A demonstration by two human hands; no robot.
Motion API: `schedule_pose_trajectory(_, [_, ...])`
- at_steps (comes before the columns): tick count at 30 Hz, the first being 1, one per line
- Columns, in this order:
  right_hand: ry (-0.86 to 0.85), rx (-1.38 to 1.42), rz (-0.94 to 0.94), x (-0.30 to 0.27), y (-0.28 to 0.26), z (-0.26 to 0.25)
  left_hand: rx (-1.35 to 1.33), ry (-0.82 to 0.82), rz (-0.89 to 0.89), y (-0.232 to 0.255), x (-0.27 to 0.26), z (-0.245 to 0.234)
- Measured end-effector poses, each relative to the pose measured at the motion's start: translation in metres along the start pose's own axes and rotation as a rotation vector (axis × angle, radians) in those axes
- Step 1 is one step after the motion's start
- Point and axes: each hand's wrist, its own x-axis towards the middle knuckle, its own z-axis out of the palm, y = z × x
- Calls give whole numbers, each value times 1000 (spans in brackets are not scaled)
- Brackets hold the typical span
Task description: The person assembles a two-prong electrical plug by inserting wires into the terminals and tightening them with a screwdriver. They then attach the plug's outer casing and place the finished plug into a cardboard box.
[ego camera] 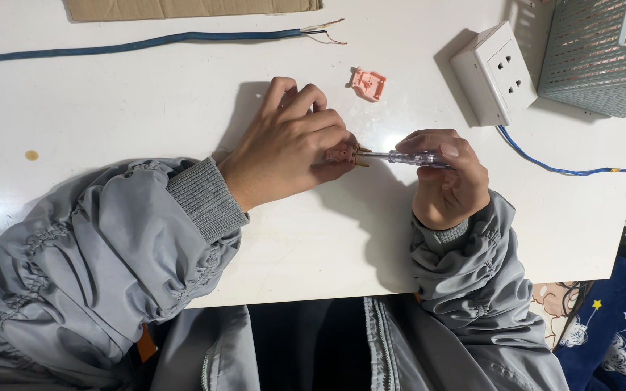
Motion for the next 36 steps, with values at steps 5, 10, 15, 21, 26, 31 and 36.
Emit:
schedule_pose_trajectory(5, [20,65,-50,-7,7,0,-7,33,7,1,2,-2])
schedule_pose_trajectory(10, [-5,29,-28,-8,4,-4,-12,52,12,4,3,-5])
schedule_pose_trajectory(15, [-37,44,-55,-5,3,-3,-21,54,13,3,2,-4])
schedule_pose_trajectory(21, [-19,-5,-31,-2,0,-4,-16,37,10,2,1,-2])
schedule_pose_trajectory(26, [-41,-68,-69,-3,-2,-4,-32,66,5,2,1,-2])
schedule_pose_trajectory(31, [12,-35,51,-12,0,-6,0,5,0,0,0,0])
schedule_pose_trajectory(36, [-19,-12,36,-8,1,-8,-10,-12,-3,-1,-1,0])
